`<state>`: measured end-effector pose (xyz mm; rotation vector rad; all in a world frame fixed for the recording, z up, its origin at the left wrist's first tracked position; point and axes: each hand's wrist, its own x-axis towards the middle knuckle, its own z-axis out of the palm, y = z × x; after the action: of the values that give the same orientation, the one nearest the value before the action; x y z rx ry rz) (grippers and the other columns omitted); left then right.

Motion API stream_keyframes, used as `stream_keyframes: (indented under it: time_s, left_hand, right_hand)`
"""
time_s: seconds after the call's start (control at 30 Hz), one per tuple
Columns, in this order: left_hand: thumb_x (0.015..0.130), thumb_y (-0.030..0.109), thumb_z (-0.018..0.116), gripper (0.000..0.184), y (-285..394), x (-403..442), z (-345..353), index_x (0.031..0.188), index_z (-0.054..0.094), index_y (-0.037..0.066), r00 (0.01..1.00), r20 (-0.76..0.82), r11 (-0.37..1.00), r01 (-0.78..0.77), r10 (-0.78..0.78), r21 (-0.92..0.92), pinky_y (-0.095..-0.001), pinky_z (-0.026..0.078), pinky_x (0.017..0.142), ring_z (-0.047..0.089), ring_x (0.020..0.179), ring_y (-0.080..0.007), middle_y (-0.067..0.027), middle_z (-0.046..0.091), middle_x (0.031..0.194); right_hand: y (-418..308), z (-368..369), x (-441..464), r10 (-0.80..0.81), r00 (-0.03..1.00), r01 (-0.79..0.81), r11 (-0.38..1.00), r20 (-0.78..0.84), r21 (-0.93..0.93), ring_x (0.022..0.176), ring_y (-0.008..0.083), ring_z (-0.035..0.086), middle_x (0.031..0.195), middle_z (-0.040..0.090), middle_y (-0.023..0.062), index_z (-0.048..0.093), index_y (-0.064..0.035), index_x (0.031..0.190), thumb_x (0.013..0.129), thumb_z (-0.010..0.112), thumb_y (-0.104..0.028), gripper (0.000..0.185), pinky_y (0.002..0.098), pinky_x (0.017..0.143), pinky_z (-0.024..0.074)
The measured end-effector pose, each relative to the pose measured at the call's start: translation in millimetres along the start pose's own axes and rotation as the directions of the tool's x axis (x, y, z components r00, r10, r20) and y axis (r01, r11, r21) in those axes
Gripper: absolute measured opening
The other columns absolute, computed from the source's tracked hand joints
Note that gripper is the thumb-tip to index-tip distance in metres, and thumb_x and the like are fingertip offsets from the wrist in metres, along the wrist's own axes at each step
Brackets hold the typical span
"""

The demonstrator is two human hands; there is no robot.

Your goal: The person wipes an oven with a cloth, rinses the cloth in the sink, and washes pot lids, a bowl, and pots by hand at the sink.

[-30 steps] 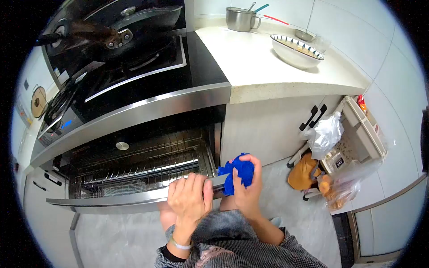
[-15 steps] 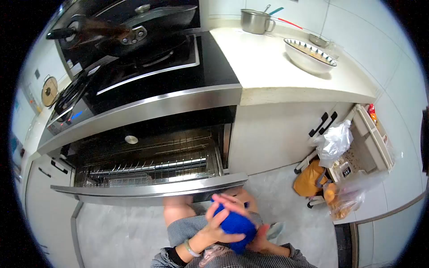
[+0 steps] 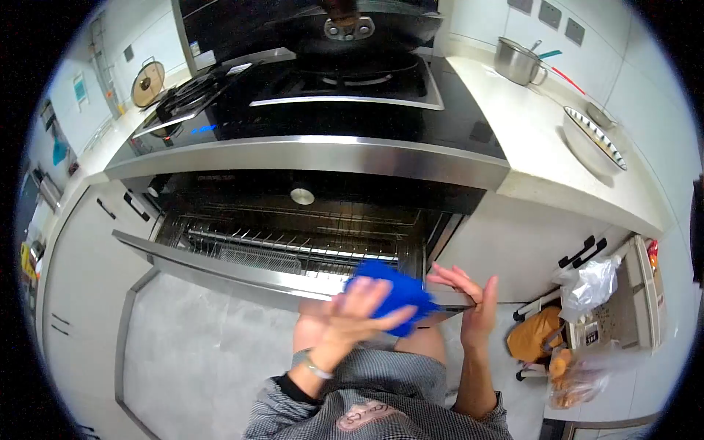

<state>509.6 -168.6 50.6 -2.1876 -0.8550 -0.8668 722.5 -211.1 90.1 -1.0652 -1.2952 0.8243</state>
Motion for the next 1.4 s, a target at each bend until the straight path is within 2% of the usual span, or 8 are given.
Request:
stream_keyframes:
  time_s: [0.27,0.4,0.53,0.8,0.93,1.03,1.2,1.4]
  left_hand:
    - [0.093,0.043,0.047,0.052,-79,-40,18,0.129,0.039,0.006,0.605,-0.394,0.721,0.613,-0.692,-0.323,-0.0562,0.015,0.109,0.022,0.134,-0.0435,-0.0238,0.027,0.140]
    - [0.070,0.037,0.067,0.038,50,-42,55,0.105,0.058,0.028,0.965,-0.095,0.861,0.170,-0.243,-0.479,-0.0509,0.026,0.102,0.033,0.121,-0.0297,-0.0108,0.039,0.126]
    - [0.073,0.037,0.066,0.032,68,-77,97,0.103,0.059,0.037,0.952,-0.305,0.947,-0.108,0.011,-0.302,-0.0463,0.038,0.091,0.041,0.109,-0.0238,-0.0011,0.046,0.117]
    - [0.076,0.009,0.054,0.035,-38,-92,48,0.108,0.039,0.009,0.614,-0.303,0.684,0.629,-0.729,-0.370,-0.0520,0.023,0.102,0.033,0.118,-0.0406,-0.0270,0.028,0.131]
    - [0.064,0.022,0.072,0.021,54,-64,67,0.078,0.056,0.020,0.914,-0.221,0.834,0.186,-0.341,-0.519,-0.0465,0.043,0.066,0.054,0.083,-0.0332,-0.0116,0.052,0.102]
    - [0.076,0.030,0.060,0.039,96,-14,75,0.113,0.060,0.043,0.920,-0.342,0.825,-0.037,-0.193,-0.563,-0.0294,0.042,0.079,0.048,0.087,-0.0132,0.0047,0.047,0.108]
    - [0.083,0.039,0.052,0.040,20,-52,84,0.120,0.044,0.054,0.938,-0.345,0.986,-0.035,-0.023,-0.161,-0.0389,0.023,0.108,0.043,0.080,-0.0076,0.0043,0.044,0.098]
    - [0.065,0.012,0.067,0.038,-174,-132,62,0.095,0.044,0.015,0.738,-0.532,0.896,0.434,-0.415,-0.098,-0.0569,0.037,0.095,0.046,0.108,-0.0462,-0.0164,0.043,0.116]
  right_hand:
    - [-5,17,0,0.055,0.987,-0.039,0.993,-0.149,0.109,0.116,0.0276,0.053,0.107,0.066,0.0195,0.058,0.0070,0.118,0.098,0.001,-0.046,0.080,0.0412,0.111,0.0223]
    - [-3,20,0,0.050,0.977,-0.017,0.987,-0.205,0.160,0.113,0.0317,0.055,0.104,0.066,0.0208,0.055,0.0095,0.120,0.098,0.004,-0.047,0.079,0.0417,0.108,0.0284]
    - [-6,18,1,-0.003,0.977,0.023,0.995,-0.212,0.093,0.113,0.0339,0.055,0.098,0.066,0.0212,0.052,0.0111,0.123,0.099,0.006,-0.048,0.078,0.0428,0.105,0.0315]
    - [-4,23,1,0.000,0.966,0.021,0.996,-0.260,0.081,0.094,0.0278,0.062,0.090,0.067,0.0179,0.053,0.0106,0.121,0.098,0.011,-0.045,0.073,0.0399,0.096,0.0397]
    - [4,20,2,-0.031,0.964,0.048,0.997,-0.264,0.056,0.088,0.0258,0.062,0.088,0.067,0.0179,0.054,0.0100,0.120,0.098,0.013,-0.045,0.072,0.0371,0.086,0.0454]
    - [-1,21,3,0.005,0.966,0.037,0.987,-0.260,0.157,0.088,0.0265,0.062,0.088,0.067,0.0187,0.053,0.0103,0.121,0.099,0.013,-0.044,0.070,0.0363,0.087,0.0455]
    - [2,16,9,-0.071,0.975,0.086,0.994,-0.209,0.062,0.088,0.0269,0.063,0.089,0.067,0.0193,0.052,0.0100,0.123,0.100,0.016,-0.039,0.065,0.0360,0.086,0.0457]
    - [1,29,14,-0.067,0.936,0.047,0.997,-0.345,-0.065,0.081,0.0233,0.062,0.084,0.065,0.0137,0.054,0.0088,0.121,0.100,0.022,-0.039,0.061,0.0355,0.087,0.0434]
